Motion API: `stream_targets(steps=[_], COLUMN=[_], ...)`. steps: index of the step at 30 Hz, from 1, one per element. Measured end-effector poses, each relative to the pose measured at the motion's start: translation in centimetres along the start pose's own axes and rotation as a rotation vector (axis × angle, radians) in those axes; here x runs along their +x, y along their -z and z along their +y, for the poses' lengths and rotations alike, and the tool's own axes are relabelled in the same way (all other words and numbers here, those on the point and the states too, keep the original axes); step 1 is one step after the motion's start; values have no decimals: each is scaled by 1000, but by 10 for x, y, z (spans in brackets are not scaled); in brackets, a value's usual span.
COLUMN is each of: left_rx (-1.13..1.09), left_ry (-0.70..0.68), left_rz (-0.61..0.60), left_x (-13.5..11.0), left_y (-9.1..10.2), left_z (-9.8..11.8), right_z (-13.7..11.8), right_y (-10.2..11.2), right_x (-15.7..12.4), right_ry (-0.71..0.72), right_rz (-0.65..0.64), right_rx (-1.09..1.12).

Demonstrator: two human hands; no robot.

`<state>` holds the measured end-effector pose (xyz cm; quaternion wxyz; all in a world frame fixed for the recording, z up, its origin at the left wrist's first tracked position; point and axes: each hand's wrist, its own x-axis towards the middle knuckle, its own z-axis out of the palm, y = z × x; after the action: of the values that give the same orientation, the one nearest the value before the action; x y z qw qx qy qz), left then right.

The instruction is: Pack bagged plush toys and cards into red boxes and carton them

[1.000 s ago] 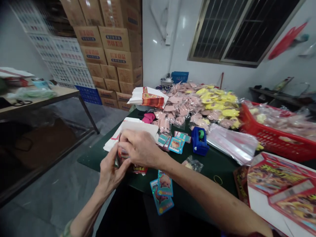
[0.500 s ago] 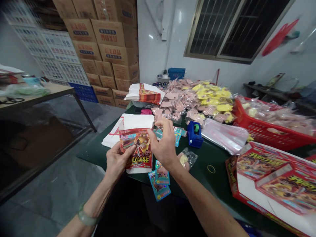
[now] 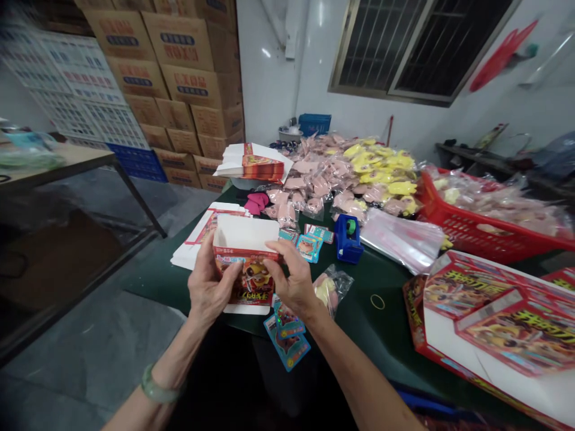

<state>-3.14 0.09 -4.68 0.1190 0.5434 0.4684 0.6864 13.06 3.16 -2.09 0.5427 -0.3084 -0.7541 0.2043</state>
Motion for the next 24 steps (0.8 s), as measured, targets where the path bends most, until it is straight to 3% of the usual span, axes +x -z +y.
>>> stream_targets(steps=[4,7,10,14,18,24], left_rx=[136,131,60,-208,-333,-260], left_ry=[-141,-165,-34,164,193,26], left_rz=[39,132,181,113,18,54], left_x=[10,11,7,2,8,11], left_y=[-4,-5,-1,5,7,10], left_z=[10,18,26,31,29,28], right_z=[-8,-13,-19,-21,-20,-25], right_y=[4,6,8,12,15,14], right_x=[-8,-10,-8,-5,0,-1], right_ry=[-23,-101,-181,-302,-256,-138], right_rz=[80,67,-19,-122,-215,-91], right_rx=[-36,-5,151,459,410,242])
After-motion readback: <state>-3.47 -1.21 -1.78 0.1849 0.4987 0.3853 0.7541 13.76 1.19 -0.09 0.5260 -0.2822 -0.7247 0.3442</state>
